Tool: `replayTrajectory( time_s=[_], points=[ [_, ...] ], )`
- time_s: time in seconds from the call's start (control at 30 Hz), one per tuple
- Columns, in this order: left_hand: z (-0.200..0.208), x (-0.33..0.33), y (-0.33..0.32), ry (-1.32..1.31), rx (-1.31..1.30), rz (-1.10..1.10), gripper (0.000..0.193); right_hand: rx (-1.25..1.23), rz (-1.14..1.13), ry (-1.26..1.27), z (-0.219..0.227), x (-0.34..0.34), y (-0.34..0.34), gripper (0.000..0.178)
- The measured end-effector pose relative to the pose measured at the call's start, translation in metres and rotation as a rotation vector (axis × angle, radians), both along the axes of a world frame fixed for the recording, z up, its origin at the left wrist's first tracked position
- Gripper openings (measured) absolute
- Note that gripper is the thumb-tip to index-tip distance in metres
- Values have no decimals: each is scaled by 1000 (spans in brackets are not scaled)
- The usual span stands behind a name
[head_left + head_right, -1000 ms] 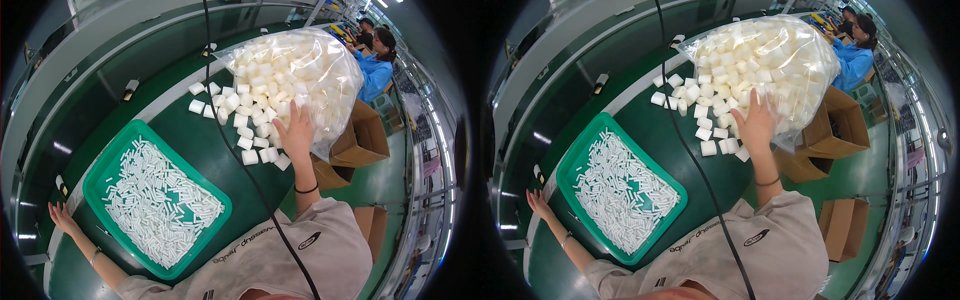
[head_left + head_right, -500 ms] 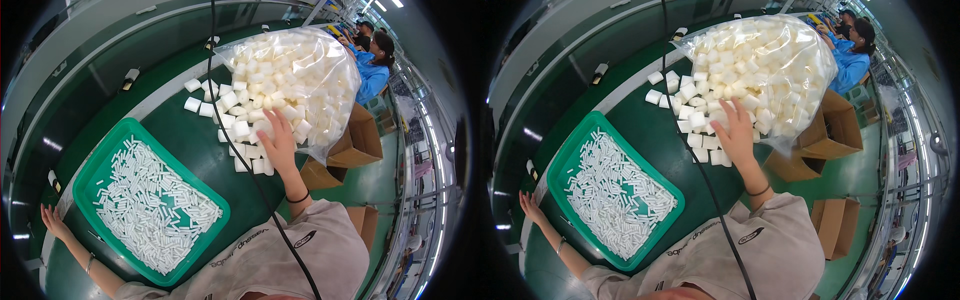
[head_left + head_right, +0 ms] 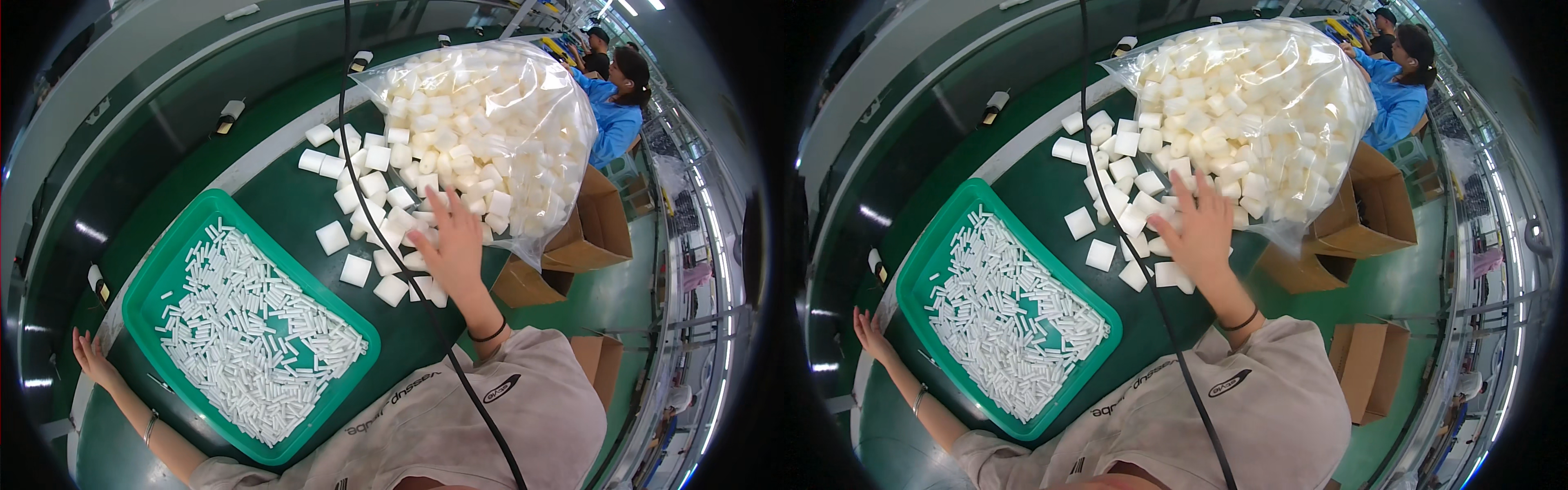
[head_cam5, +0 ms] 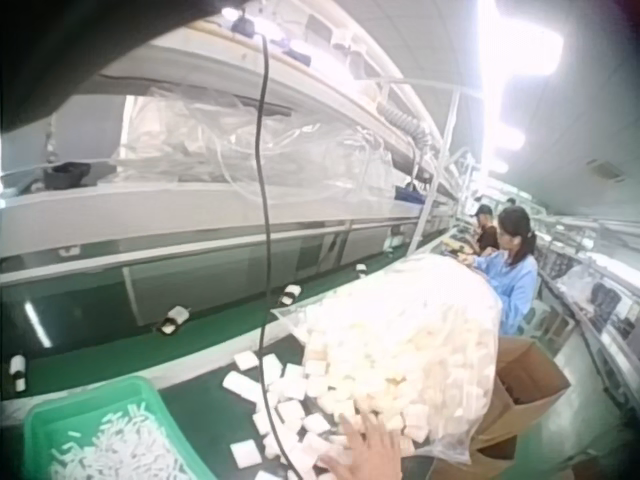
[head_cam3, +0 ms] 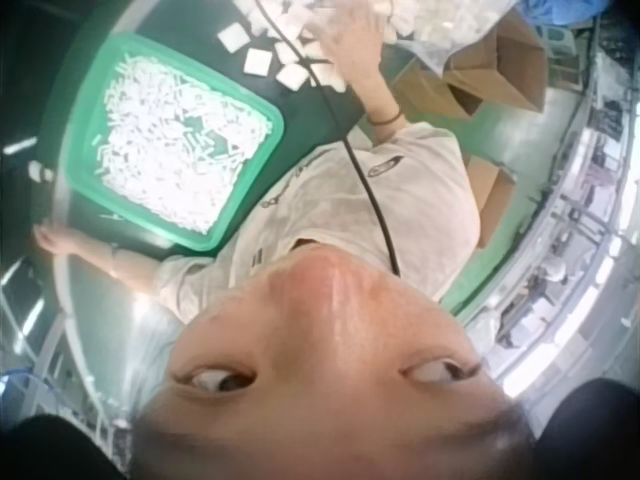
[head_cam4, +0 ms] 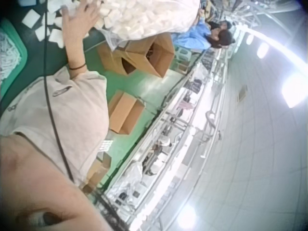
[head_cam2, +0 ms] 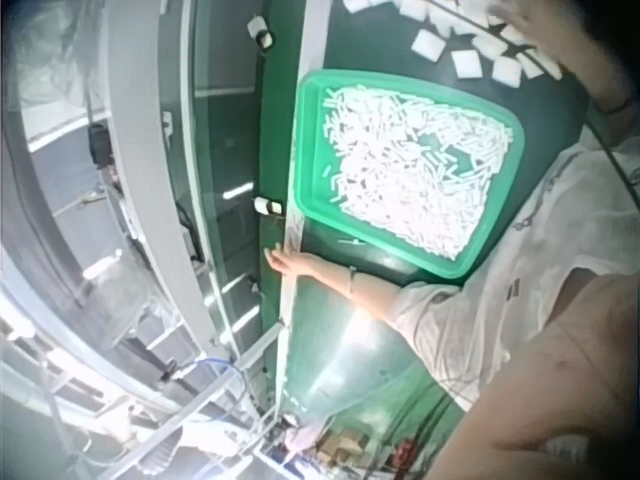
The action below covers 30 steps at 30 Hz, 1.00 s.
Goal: The person inserts small white components into a black electronic circuit housing and moves completed units along a green conveyor belt. They also handle a large plastic bag of white components and arrange them on the workspace.
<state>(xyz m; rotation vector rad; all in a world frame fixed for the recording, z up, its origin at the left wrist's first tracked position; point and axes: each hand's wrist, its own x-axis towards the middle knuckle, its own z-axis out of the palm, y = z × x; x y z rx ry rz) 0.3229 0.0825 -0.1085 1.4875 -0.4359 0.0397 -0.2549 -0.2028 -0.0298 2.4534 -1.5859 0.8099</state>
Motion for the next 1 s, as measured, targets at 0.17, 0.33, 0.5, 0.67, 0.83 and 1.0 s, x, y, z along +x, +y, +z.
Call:
replayTrajectory(
  time_s=[0.17, 0.33, 0.5, 0.67, 0.83, 1.0],
  points=[
    [4, -9, -5, 4, 18, 4, 34, 106, 249, -75, 0, 17, 13, 54],
    [-1, -5, -3, -2, 42, 0, 35, 28, 202, -54, 2, 17, 10, 51],
    [2, -4, 1, -11, 63, 8, 34, -69, -21, 67, 2, 10, 3, 53],
    [5, -12, -10, -4, 65, 1, 34, 129, 237, -123, -8, 12, 6, 53],
    [9, -19, -8, -2, 104, 11, 34, 120, 245, -103, 0, 17, 11, 54],
    [3, -10, -4, -5, 112, 6, 34, -20, 81, 50, 0, 8, -1, 50]
  ],
)
